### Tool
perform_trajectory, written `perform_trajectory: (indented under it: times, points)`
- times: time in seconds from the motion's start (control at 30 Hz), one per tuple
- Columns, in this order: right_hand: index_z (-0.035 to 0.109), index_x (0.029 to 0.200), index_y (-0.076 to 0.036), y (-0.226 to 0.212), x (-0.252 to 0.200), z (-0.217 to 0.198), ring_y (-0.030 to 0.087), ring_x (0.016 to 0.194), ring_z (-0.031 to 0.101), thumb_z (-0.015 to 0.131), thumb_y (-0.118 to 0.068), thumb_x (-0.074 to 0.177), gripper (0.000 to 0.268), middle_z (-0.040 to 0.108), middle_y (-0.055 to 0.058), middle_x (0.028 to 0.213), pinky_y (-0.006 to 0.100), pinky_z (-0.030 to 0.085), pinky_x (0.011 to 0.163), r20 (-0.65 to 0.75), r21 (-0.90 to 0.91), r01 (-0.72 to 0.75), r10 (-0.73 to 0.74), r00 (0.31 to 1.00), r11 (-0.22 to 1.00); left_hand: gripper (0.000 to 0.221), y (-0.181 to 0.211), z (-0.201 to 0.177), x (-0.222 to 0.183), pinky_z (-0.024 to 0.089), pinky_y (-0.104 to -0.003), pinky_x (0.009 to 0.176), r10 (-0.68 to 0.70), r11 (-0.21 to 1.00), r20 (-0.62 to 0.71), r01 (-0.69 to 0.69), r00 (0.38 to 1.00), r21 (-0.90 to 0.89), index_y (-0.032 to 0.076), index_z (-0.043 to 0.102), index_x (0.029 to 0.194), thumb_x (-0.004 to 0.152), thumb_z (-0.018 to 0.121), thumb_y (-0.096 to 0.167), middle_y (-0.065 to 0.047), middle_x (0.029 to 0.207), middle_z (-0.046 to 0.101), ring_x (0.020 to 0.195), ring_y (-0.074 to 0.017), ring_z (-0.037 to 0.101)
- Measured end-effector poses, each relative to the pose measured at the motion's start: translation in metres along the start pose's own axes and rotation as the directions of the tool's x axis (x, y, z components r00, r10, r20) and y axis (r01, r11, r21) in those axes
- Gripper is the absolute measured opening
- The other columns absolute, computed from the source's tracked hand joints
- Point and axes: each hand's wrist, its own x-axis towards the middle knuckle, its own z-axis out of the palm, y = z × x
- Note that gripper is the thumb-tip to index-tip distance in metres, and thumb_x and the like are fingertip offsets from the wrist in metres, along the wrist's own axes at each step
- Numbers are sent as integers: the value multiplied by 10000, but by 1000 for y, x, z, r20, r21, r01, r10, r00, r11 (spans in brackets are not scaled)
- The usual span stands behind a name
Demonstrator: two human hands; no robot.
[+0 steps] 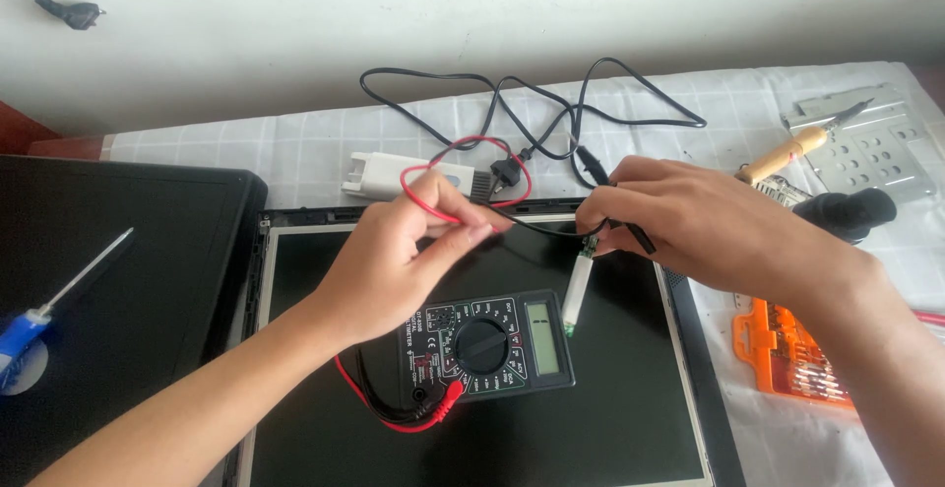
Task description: Testing a circuit board with a multimeter and winding the probes around the device.
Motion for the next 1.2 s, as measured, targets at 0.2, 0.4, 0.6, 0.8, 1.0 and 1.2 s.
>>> perform_trajectory:
  times: [0.2,0.4,0.6,0.8,1.0,1.2]
  points:
    - [694,1116,-334,-6,0,-7,181,637,676,652,-299,957,168,665,-76,1087,363,534,622,53,85,-156,152,987,984,38,11,1,-8,638,-252,844,67,992,232,-91,970,91,84,581,1012,1001,587,120,-72,1107,807,1031,-170,808]
    - [670,1117,-211,-8,3,5,209,831,717,658,-244,962,159,668,8,1041,371,560,751,-131,150,1,19,991,989,17,9,3,-14,629,-250,794,141,973,207,-174,968,152,78,573,993,997,589,82,-57,1100,799,992,-167,810]
    - [653,1080,-162,-20,7,20,206,981,670,687,-227,947,152,640,41,1026,342,534,875,-245,289,-34,108,963,957,83,12,-4,-5,671,-269,902,-20,1000,12,20,1000,18,62,574,962,1006,572,132,-87,1013,791,1058,-204,813]
    - [568,1075,-126,-17,14,30,241,921,602,618,-171,1000,101,674,17,968,384,455,912,-323,193,94,-27,946,977,74,11,-3,-5,636,-237,809,1,995,95,-11,995,100,87,563,974,1008,568,152,-71,1097,817,1009,-154,817]
    - [499,1051,-76,-5,20,38,262,955,621,511,81,899,220,649,65,1050,371,485,795,-367,228,148,-56,928,962,82,5,3,-6,647,-227,836,11,998,41,-14,999,59,59,568,974,1014,563,130,-92,1065,808,1021,-183,816]
    - [516,1038,-135,-30,16,22,165,843,729,713,-213,942,233,750,-35,1009,333,538,766,-269,399,-33,151,951,917,32,1,1,-6,581,-249,789,67,979,-46,-57,997,194,88,595,966,991,606,105,-23,991,792,928,-145,793]
